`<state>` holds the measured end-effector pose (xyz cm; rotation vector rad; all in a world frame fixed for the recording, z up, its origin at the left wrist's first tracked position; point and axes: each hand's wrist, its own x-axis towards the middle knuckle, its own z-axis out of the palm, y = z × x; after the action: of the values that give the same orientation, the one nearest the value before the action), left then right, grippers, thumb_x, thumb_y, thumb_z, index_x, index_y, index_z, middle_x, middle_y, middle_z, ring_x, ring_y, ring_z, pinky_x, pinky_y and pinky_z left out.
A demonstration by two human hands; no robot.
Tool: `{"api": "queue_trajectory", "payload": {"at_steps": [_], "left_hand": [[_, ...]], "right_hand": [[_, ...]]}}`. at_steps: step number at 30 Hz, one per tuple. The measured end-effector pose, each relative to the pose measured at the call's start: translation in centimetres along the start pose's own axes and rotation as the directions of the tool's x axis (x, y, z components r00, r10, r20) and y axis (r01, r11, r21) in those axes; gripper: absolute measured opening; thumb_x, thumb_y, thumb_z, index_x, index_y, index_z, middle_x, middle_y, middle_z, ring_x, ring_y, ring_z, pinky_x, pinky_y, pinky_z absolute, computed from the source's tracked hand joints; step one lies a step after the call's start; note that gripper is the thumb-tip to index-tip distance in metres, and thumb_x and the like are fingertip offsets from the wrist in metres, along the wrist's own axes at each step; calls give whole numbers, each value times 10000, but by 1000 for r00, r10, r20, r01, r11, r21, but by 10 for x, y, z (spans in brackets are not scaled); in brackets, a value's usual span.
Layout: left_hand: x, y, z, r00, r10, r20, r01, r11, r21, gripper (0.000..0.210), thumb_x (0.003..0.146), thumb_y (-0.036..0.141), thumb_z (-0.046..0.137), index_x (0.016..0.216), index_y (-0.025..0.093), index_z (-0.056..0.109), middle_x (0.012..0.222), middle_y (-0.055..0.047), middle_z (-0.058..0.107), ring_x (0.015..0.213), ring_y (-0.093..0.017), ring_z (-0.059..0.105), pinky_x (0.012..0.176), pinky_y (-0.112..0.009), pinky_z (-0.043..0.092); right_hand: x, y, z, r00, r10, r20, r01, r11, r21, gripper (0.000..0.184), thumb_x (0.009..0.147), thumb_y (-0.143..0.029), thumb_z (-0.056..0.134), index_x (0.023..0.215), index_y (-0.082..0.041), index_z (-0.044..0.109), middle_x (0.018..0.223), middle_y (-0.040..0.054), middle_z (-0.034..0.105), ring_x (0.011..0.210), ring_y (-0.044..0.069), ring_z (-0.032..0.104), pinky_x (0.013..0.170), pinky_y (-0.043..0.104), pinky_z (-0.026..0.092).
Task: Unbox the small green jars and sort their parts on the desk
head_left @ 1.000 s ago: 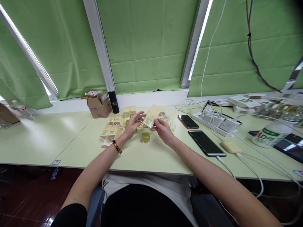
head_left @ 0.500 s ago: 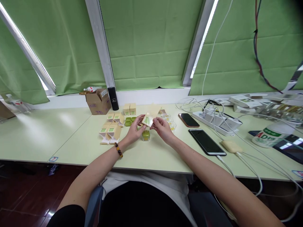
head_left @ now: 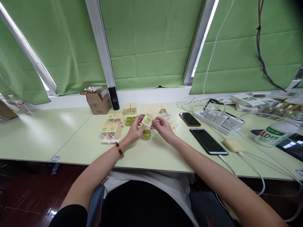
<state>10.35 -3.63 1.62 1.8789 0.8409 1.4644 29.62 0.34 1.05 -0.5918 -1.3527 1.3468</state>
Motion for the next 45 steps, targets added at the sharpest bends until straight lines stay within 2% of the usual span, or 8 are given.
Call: {"api": "queue_trajectory", "payload": {"at_steps": [13, 21, 25, 30, 34, 37, 41, 45], "left_hand": [[1, 6, 2, 1000, -7, -23, 6, 998, -56, 505, 864, 255, 665, 1347, 236, 516, 1284, -102, 670, 1182, -256, 635, 949, -371, 505], [0, 5, 1, 1000, 26, -8, -26, 998, -50, 625, 802, 159, 659, 1400, 266, 511, 1368, -100, 646, 1314, -268, 587, 1065, -412, 493], [-1, 5, 3, 999, 25, -20, -25, 1000, -6, 608, 847, 188, 682, 1425, 268, 510, 1432, -112, 620, 1341, -278, 581, 1083, -424, 499], [-4, 7, 6, 998, 28, -63, -20, 991, 130, 562, 943, 348, 712, 1463, 259, 519, 1482, -132, 609, 1303, -288, 611, 1061, -431, 515], [-5, 8, 4, 996, 84, -24, -77, 978, 195, 473, 1045, 438, 557, 1478, 247, 561, 1494, -129, 622, 1340, -306, 602, 1129, -475, 474], [-5, 7, 2, 996, 78, -30, -71, 977, 202, 466, 1075, 453, 470, 1472, 240, 591, 1462, -123, 650, 1344, -319, 603, 1151, -499, 461], [-4, 6, 3, 993, 58, -107, -37, 981, 192, 437, 1025, 458, 589, 1398, 239, 645, 1367, -120, 704, 1282, -325, 641, 1116, -493, 495], [-1, 9, 5, 990, 52, -133, -27, 982, 185, 463, 951, 445, 723, 1354, 228, 652, 1359, -134, 704, 1224, -313, 671, 1063, -469, 535]], "right_hand": [[-6, -5, 3, 999, -18, 48, 19, 1000, -17, 591, 732, -635, 902, 1107, -222, 705, 916, 36, 801, 725, 158, 685, 760, 337, 590], [-5, -6, 3, 998, 25, 54, -31, 994, 105, 560, 737, -634, 904, 1057, -214, 718, 857, 33, 789, 746, 156, 716, 744, 299, 589], [-5, -9, 5, 999, 27, 36, -32, 990, 138, 538, 713, -621, 926, 1010, -224, 718, 825, 19, 775, 716, 145, 696, 714, 292, 583], [-6, -12, 7, 999, 37, 9, -38, 984, 176, 550, 668, -612, 955, 956, -226, 689, 760, -9, 741, 650, 121, 645, 647, 268, 551], [-7, -15, 7, 999, 37, 1, -37, 986, 162, 575, 672, -645, 937, 962, -231, 663, 762, -10, 732, 636, 124, 617, 624, 277, 532], [-7, -16, 7, 999, 38, -6, -37, 990, 137, 604, 669, -680, 921, 982, -240, 652, 805, 2, 746, 657, 137, 624, 608, 283, 516], [-7, -16, 7, 999, 50, -5, -49, 993, 105, 639, 657, -704, 915, 1022, -247, 658, 865, 26, 771, 668, 155, 631, 595, 300, 506], [-7, -15, 7, 998, 56, 12, -57, 993, 103, 649, 639, -702, 926, 1027, -234, 698, 827, 29, 774, 641, 155, 618, 593, 307, 505]]}}
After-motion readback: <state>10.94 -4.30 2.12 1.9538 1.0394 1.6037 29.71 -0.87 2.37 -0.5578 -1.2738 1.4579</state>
